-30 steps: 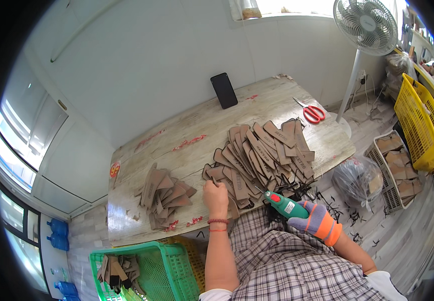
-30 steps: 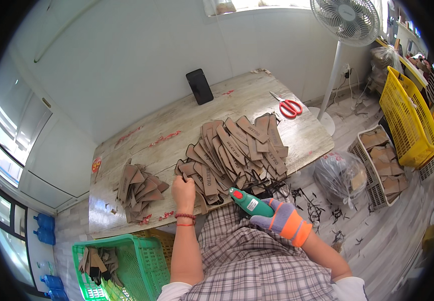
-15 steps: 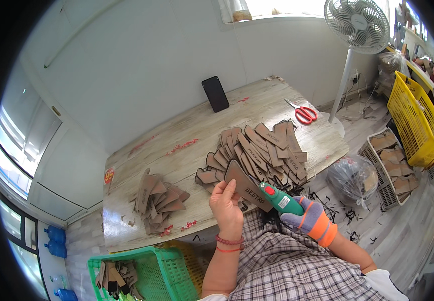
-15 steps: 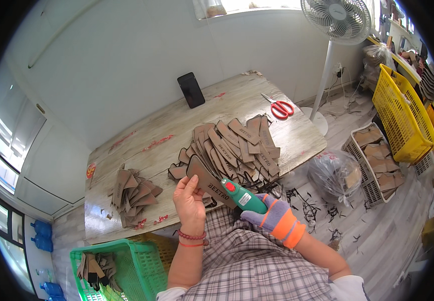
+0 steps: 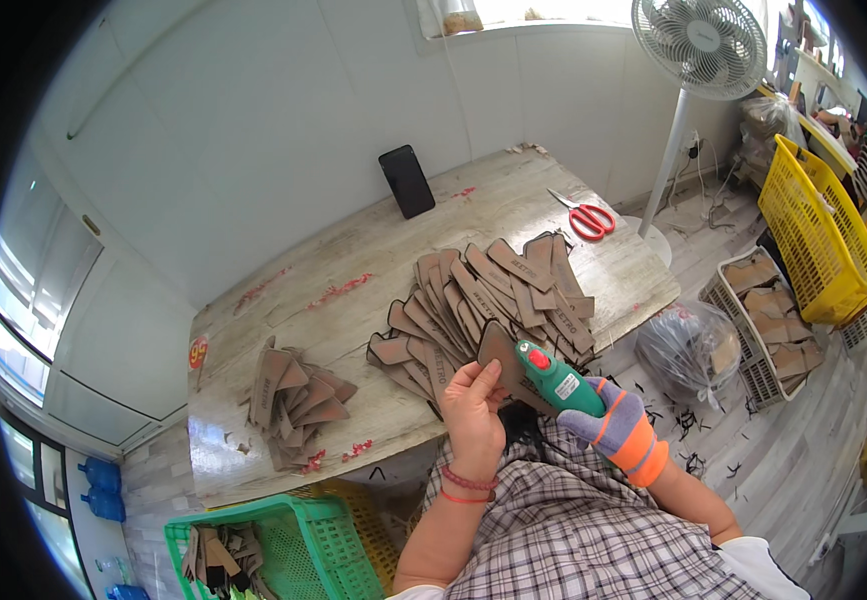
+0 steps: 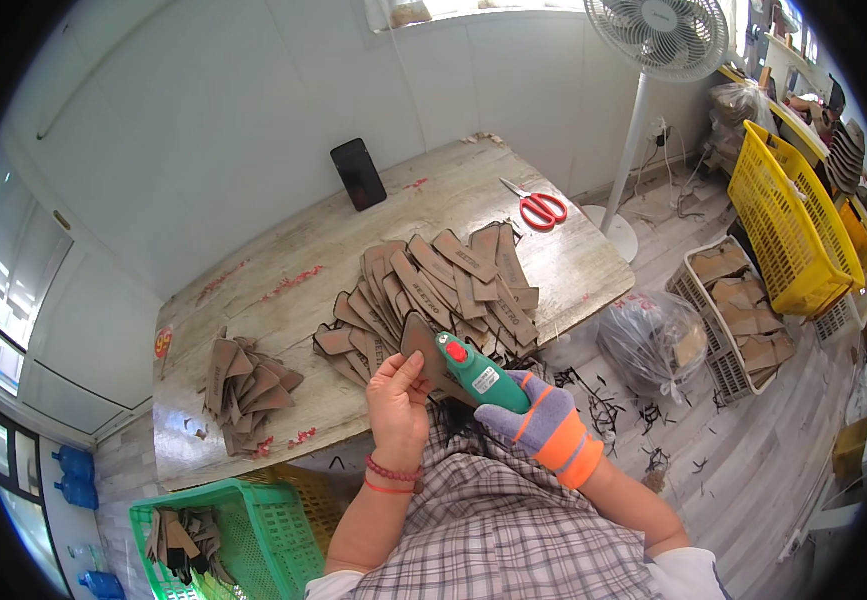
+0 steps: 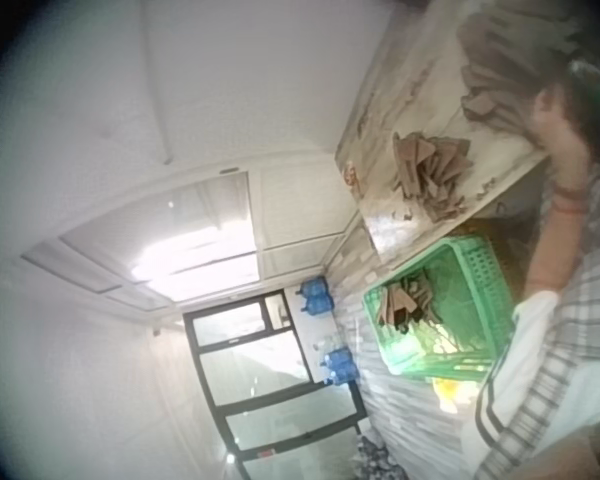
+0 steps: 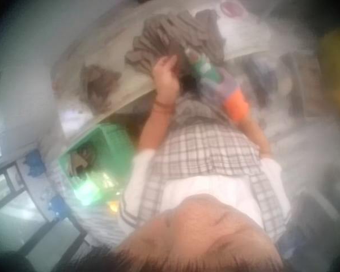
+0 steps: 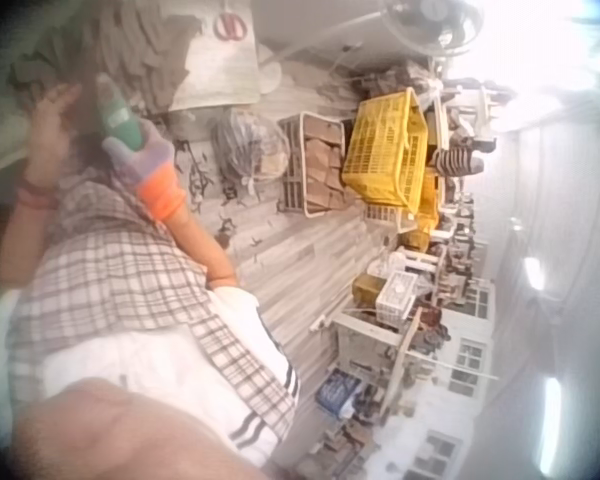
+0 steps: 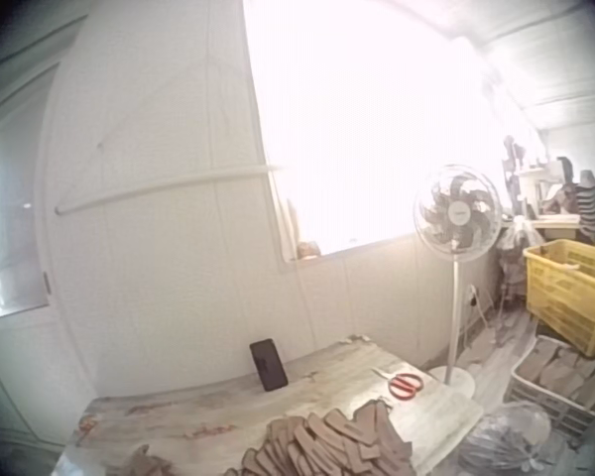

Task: The person applies hot glue to the edges of small cardboard pieces using a glue gun, then presses them together to form stacked assemblies. The person handles the pieces one at a time, repeatedly picking up, gluing, and stacking them on the table.

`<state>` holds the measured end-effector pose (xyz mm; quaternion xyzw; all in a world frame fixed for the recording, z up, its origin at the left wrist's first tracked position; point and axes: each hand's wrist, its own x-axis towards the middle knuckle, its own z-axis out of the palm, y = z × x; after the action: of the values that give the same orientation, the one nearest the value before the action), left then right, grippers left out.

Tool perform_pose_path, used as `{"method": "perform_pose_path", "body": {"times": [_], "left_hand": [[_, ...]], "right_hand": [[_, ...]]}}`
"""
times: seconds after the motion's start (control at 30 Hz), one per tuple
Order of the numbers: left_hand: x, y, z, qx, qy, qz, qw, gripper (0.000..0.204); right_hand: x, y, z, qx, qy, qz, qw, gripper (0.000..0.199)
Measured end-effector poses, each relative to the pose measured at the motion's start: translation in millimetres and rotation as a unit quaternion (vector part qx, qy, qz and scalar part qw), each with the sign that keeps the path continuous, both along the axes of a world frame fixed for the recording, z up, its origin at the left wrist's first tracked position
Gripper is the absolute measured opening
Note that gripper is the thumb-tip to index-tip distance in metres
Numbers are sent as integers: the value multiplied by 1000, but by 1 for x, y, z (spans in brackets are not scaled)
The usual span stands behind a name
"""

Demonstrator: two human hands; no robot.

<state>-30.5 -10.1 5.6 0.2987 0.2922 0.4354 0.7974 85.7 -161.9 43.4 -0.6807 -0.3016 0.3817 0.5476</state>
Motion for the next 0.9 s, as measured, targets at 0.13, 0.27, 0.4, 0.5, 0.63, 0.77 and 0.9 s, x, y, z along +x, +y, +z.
{"method": "perform_pose_path", "body": {"times": [0.13, 0.27, 0.4, 0.5, 0.63, 0.77, 0.9], "left_hand": [[-1, -6, 6, 13, 11, -15, 1000, 5], [-6, -9, 1, 29, 32, -19, 999, 6], [-14, -2, -5, 74, 35, -13, 997, 9], [-18, 1, 5, 90, 57, -10, 994, 10], [-22, 8, 4, 116, 46, -3, 992, 11], [-24, 13, 9, 153, 69, -15, 986, 10], [-33, 19, 9, 200, 96, -25, 975, 9]], "right_hand": [[2, 0, 5, -16, 1, 0, 1000, 52], [3, 1, 9, -12, 18, 5, 1000, 52], [6, -2, 7, -21, 8, 24, 999, 51], [8, -4, 7, -26, -20, 34, 999, 50], [7, -4, 8, -22, 1, 35, 999, 50], [9, -6, 8, -30, 19, 36, 999, 51], [10, -7, 10, -26, 2, 54, 998, 52]]}}
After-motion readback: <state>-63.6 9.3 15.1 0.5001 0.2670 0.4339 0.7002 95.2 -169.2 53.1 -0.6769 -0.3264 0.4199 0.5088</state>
